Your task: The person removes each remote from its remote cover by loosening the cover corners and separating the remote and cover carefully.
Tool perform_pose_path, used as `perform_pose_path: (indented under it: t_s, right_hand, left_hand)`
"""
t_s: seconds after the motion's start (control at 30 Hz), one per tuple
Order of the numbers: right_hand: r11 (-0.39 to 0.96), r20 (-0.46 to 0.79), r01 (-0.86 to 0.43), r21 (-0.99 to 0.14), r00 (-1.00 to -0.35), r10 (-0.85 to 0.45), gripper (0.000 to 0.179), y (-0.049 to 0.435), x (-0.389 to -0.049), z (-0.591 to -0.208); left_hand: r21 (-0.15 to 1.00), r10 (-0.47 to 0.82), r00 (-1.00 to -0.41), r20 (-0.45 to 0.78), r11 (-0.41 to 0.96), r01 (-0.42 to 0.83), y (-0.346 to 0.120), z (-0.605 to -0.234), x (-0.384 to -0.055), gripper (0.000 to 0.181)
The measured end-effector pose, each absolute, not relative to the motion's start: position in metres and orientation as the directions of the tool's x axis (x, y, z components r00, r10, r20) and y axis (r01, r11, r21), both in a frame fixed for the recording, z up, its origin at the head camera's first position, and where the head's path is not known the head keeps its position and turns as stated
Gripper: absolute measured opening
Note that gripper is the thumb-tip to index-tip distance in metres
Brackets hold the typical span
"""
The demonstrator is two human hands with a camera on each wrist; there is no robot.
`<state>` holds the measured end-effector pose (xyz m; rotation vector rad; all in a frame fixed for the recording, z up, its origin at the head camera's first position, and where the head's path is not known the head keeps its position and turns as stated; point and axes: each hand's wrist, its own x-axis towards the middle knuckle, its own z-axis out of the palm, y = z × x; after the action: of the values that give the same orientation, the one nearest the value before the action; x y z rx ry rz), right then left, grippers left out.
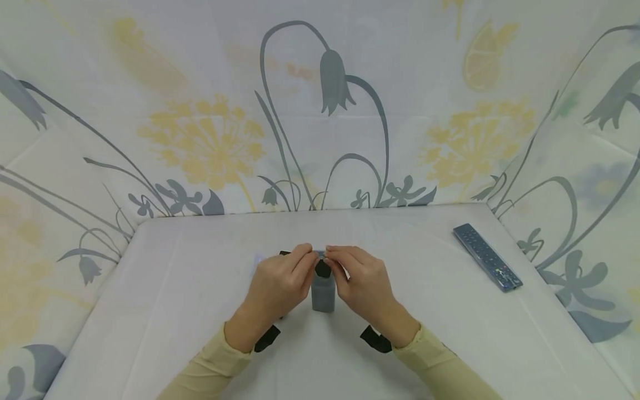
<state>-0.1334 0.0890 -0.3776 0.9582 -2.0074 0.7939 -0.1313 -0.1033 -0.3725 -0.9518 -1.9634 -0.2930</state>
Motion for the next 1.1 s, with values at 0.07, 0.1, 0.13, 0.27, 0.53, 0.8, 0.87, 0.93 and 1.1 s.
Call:
perform_pose_path:
  t_s: [0.07,0.1,0.13,0.27,0.53,0.8,0.87,0.93,1.1]
  right_hand:
    - [0.506,0.827,-0.832,-0.226,-0.439,-0.352,0.011,0.089,-0.1336,-0.3782]
    - [0.496,0.823,-0.835,-0.239,-0.445,-0.353,0.015,0.089,-0.1334,-0.3786]
    - [0.484,0.818,-0.837,-0.254,-0.453,-0.354,0.02,0.0891,-0.1333,-0.3792]
    - [0.444,0.804,-0.837,-0.32,-0.488,-0.339,0.036,0.0896,-0.1331,-0.3817]
    - [0.364,0.81,-0.842,-0.399,-0.509,-0.292,0.029,0.0897,-0.1324,-0.3809]
    - [0.417,0.835,-0.854,-0.311,-0.455,-0.31,0.025,0.0887,-0.1335,-0.3796]
    - [0.433,0.833,-0.85,-0.301,-0.455,-0.315,0.024,0.0881,-0.1337,-0.3802]
    - [0.441,0.834,-0.848,-0.294,-0.453,-0.315,0.024,0.0875,-0.134,-0.3807]
    - [0.425,0.83,-0.845,-0.325,-0.47,-0.301,0.022,0.0864,-0.134,-0.3815]
  left_hand:
    - [-0.146,0.494,-0.302,0.815,0.68,0.719,-0.1044,-0.3729,-0.132,0.031]
    - [-0.129,0.482,-0.31,0.819,0.683,0.719,-0.1049,-0.373,-0.1323,0.031]
    - [-0.111,0.469,-0.318,0.824,0.684,0.721,-0.1054,-0.373,-0.1326,0.031]
    - [-0.06,0.436,-0.341,0.833,0.683,0.728,-0.1066,-0.3721,-0.133,0.031]
    - [0.055,0.392,-0.408,0.824,0.662,0.747,-0.1062,-0.37,-0.1335,0.028]
    - [0.201,0.324,-0.521,0.79,0.665,0.719,-0.1035,-0.3676,-0.1339,0.009]
    - [0.223,0.313,-0.542,0.78,0.67,0.708,-0.1024,-0.3671,-0.1336,0.007]
    - [0.25,0.303,-0.564,0.768,0.67,0.699,-0.1018,-0.3672,-0.1336,0.007]
    - [0.42,0.276,-0.675,0.684,0.609,0.673,-0.1027,-0.3681,-0.1354,0.007]
